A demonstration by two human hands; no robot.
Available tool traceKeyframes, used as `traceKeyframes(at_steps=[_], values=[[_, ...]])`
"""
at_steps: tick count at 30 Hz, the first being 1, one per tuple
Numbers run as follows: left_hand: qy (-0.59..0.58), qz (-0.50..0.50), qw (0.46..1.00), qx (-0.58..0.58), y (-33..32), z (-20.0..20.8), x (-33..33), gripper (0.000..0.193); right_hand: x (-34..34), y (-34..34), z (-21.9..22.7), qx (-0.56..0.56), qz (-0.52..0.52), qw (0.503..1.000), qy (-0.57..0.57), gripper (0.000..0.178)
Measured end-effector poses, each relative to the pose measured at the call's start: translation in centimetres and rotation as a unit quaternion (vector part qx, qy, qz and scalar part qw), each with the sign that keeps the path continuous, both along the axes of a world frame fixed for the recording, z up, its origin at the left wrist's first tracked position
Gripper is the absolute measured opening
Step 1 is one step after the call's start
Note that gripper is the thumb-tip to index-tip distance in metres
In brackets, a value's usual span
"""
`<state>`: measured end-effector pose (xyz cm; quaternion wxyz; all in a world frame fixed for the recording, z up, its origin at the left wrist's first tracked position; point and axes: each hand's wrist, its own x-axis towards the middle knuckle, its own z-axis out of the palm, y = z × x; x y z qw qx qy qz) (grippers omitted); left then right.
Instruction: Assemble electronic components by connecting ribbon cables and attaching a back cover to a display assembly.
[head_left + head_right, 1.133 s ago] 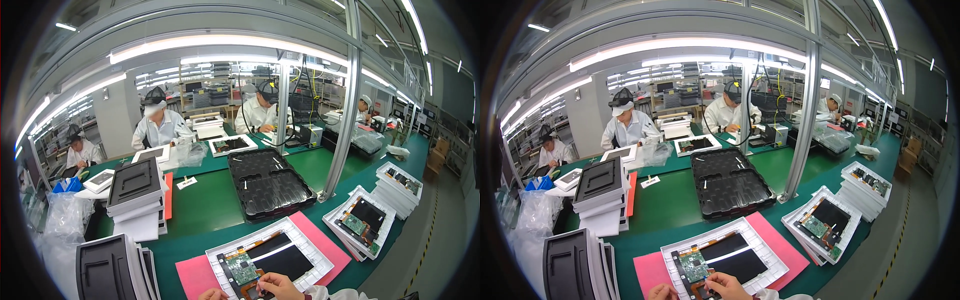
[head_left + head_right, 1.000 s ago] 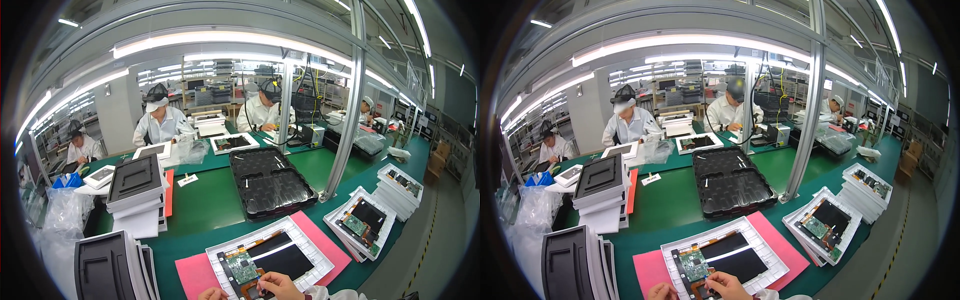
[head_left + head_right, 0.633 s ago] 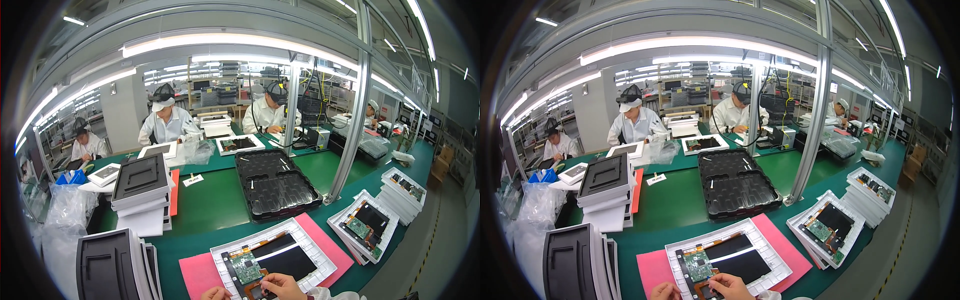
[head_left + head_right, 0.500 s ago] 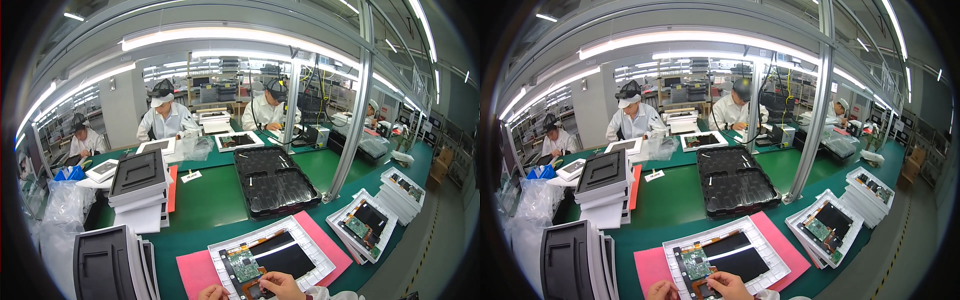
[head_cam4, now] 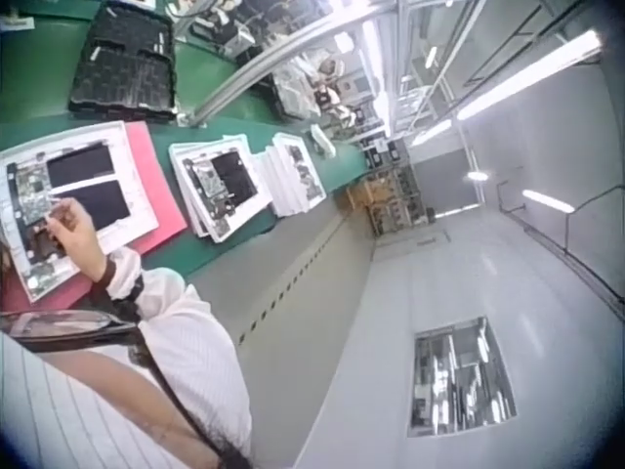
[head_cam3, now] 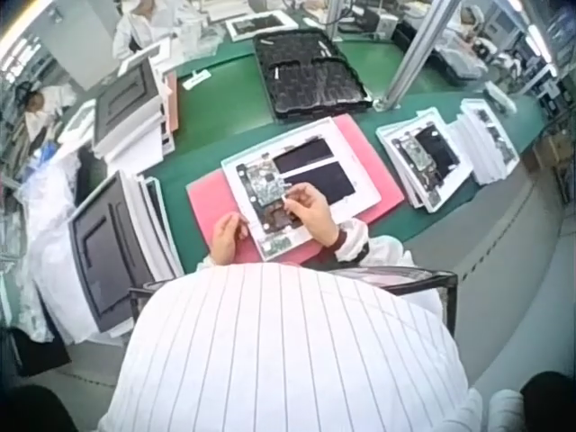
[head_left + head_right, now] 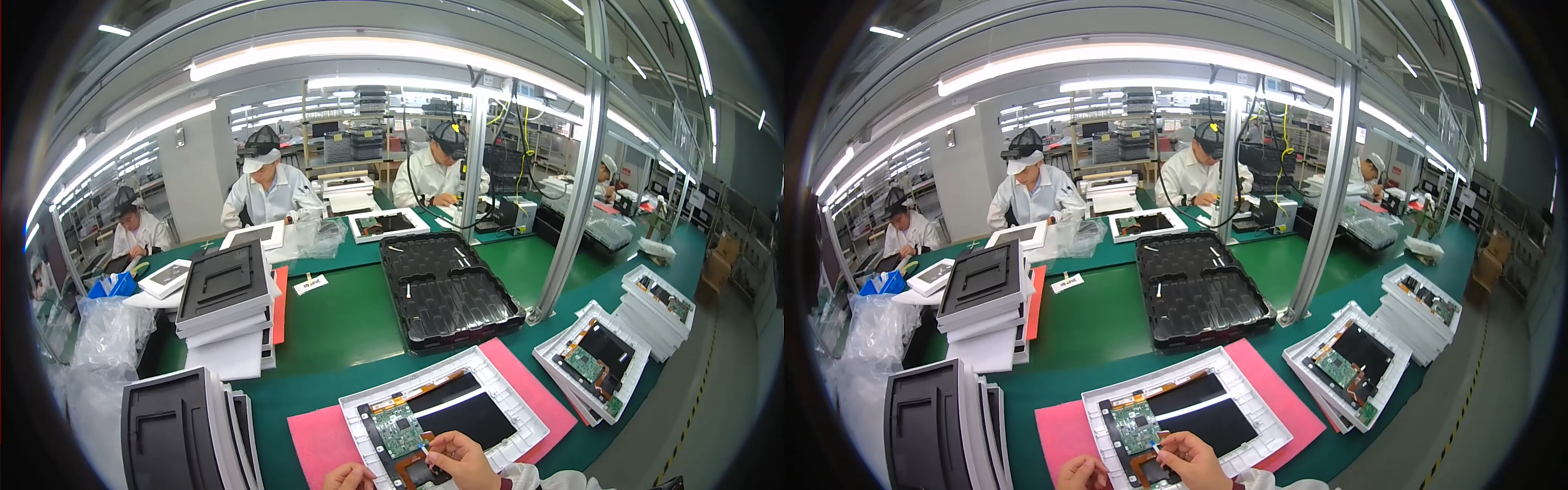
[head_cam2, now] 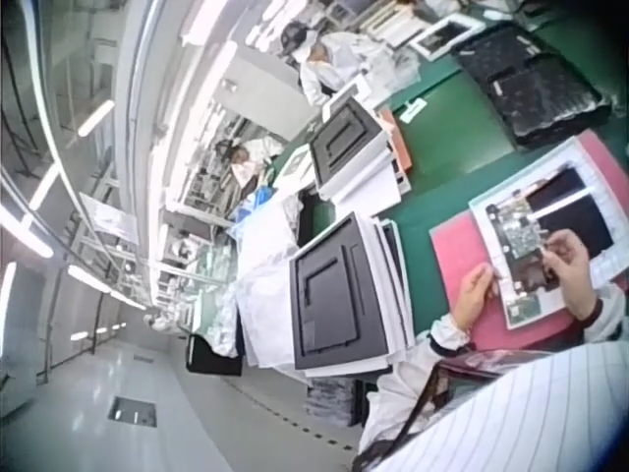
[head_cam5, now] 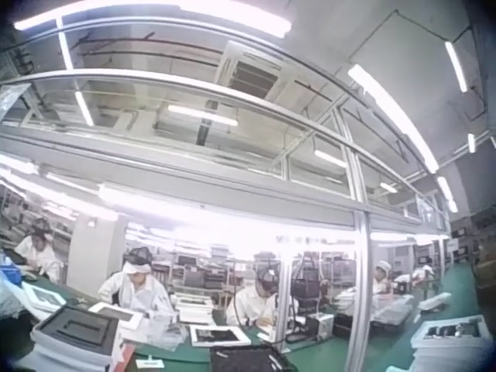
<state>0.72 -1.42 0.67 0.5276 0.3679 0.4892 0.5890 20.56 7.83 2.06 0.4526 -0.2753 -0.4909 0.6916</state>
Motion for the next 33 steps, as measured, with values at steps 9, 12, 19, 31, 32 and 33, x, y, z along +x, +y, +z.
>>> traceKeyframes(at_steps=[9, 12, 19, 31, 32, 33], values=[[0.005, -0.011, 1.0, -0.021, 0.2, -0.6, -0.9, 0.029, 0.5, 1.0, -0.6, -0.015, 0.02, 0.999, -0.024, 0.02], [0.009, -0.014, 1.0, 0.012, 1.3, 0.4, -0.6, 0.031, 1.0, 1.6, 0.5, 0.008, 0.018, 0.999, -0.041, 0.011], [-0.007, -0.006, 1.0, -0.003, 0.5, -0.5, -0.9, 0.031, 1.7, 1.7, 0.7, 0.022, 0.003, 0.988, -0.15, 0.011], [0.004, -0.02, 1.0, 0.0, 0.5, -0.3, -0.9, 0.031, 0.8, 2.7, -0.1, 0.065, -0.021, 0.956, -0.287, 0.032], [0.004, -0.018, 1.0, 0.0, 0.5, -0.3, -0.9, 0.031, 0.6, 2.9, -0.1, 0.062, -0.02, 0.955, -0.288, 0.032], [0.004, -0.017, 1.0, -0.001, 0.5, -0.3, -0.9, 0.03, 0.6, 2.9, 0.2, 0.068, -0.021, 0.949, -0.306, 0.033]])
